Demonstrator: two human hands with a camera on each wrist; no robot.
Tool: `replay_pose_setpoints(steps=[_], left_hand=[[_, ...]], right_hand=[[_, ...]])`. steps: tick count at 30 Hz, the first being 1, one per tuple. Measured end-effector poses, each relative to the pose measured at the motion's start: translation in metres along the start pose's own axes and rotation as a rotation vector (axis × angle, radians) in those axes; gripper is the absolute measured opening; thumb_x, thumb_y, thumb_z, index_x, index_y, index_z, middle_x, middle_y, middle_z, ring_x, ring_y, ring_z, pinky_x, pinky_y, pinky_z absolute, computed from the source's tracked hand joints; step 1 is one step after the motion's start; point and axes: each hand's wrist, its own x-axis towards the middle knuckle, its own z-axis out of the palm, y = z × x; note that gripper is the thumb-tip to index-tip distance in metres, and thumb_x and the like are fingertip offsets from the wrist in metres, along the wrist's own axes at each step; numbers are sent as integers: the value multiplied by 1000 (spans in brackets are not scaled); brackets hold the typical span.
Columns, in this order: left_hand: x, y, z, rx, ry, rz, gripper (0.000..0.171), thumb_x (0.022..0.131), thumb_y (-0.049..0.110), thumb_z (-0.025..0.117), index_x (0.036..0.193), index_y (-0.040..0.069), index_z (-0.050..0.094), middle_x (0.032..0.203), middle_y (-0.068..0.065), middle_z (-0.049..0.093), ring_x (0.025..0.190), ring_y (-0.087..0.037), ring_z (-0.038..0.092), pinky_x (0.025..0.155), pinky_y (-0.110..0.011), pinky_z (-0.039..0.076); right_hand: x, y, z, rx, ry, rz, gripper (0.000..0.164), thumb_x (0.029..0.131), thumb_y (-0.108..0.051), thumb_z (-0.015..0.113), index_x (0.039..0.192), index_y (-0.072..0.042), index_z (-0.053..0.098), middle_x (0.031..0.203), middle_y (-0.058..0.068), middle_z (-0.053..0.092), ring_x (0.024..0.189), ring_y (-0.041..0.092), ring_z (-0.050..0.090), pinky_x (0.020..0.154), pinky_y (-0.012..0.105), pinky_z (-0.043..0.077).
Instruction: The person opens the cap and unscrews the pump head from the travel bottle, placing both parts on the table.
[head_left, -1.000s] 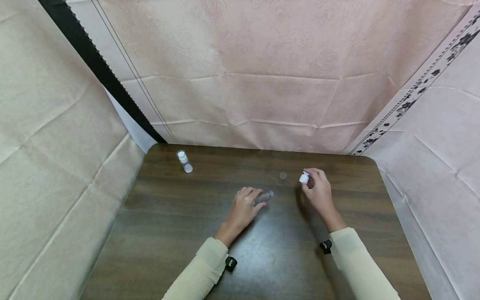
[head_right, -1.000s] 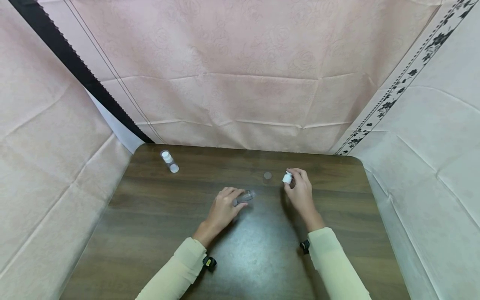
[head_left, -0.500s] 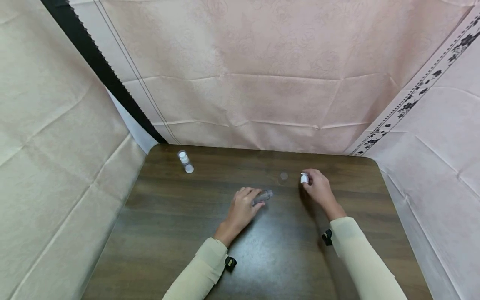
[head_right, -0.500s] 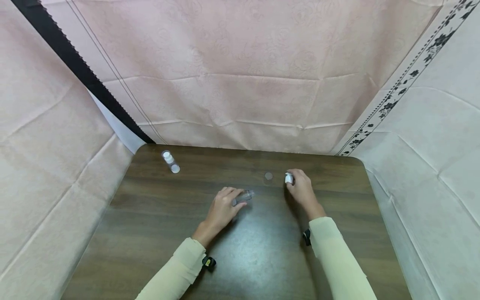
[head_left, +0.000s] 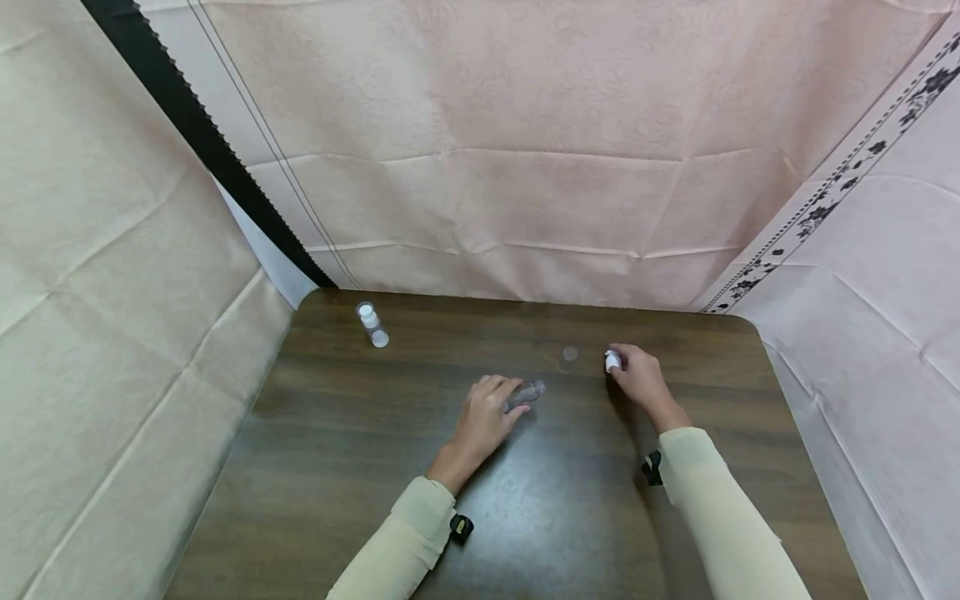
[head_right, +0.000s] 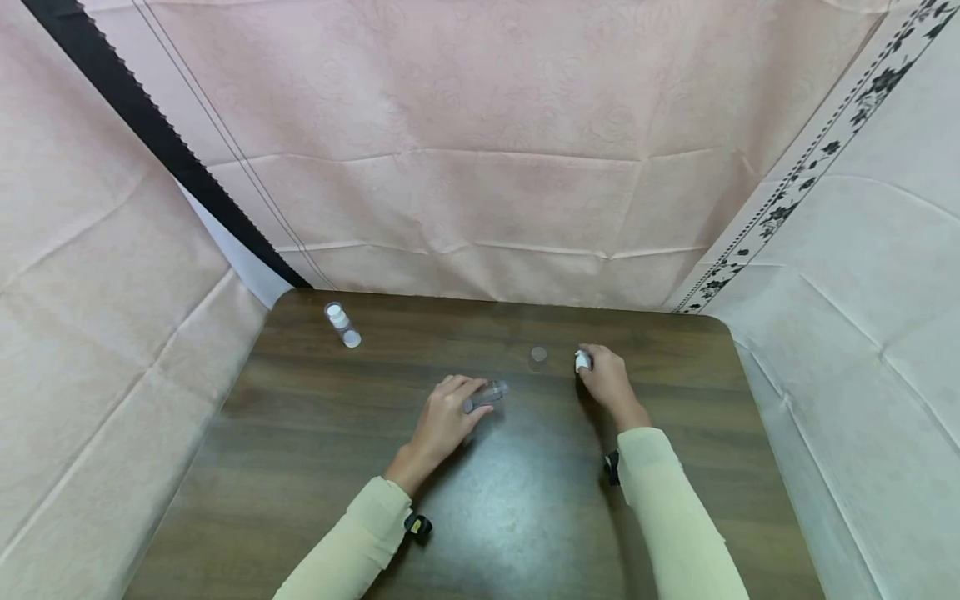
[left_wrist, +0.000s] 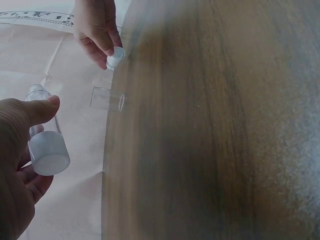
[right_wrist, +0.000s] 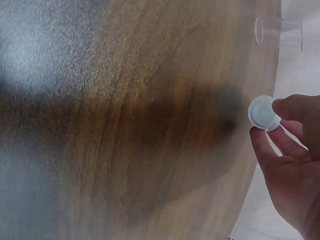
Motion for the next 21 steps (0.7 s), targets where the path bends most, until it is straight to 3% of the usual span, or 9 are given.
replay_pose_setpoints(steps=[15, 21], left_hand=[[-1, -1, 0, -2, 0, -5, 41, 77, 23, 93, 112, 10, 78, 102, -4, 74, 90, -18, 68, 80, -36, 58], [-1, -2, -1, -10, -2, -13, 40, 77, 22, 93, 112, 9, 78, 102, -4, 74, 90, -19, 68, 79, -37, 57]], right_hand=[[0, 5, 6, 5, 4, 30, 45, 101, -9, 58, 145, 2, 55, 136, 30, 60, 114, 40, 59, 98, 59, 50], [-1, 5, 6, 6, 14, 14, 47, 101, -8, 58, 146, 2, 53, 140, 30, 57, 119, 41, 58, 100, 60, 48]])
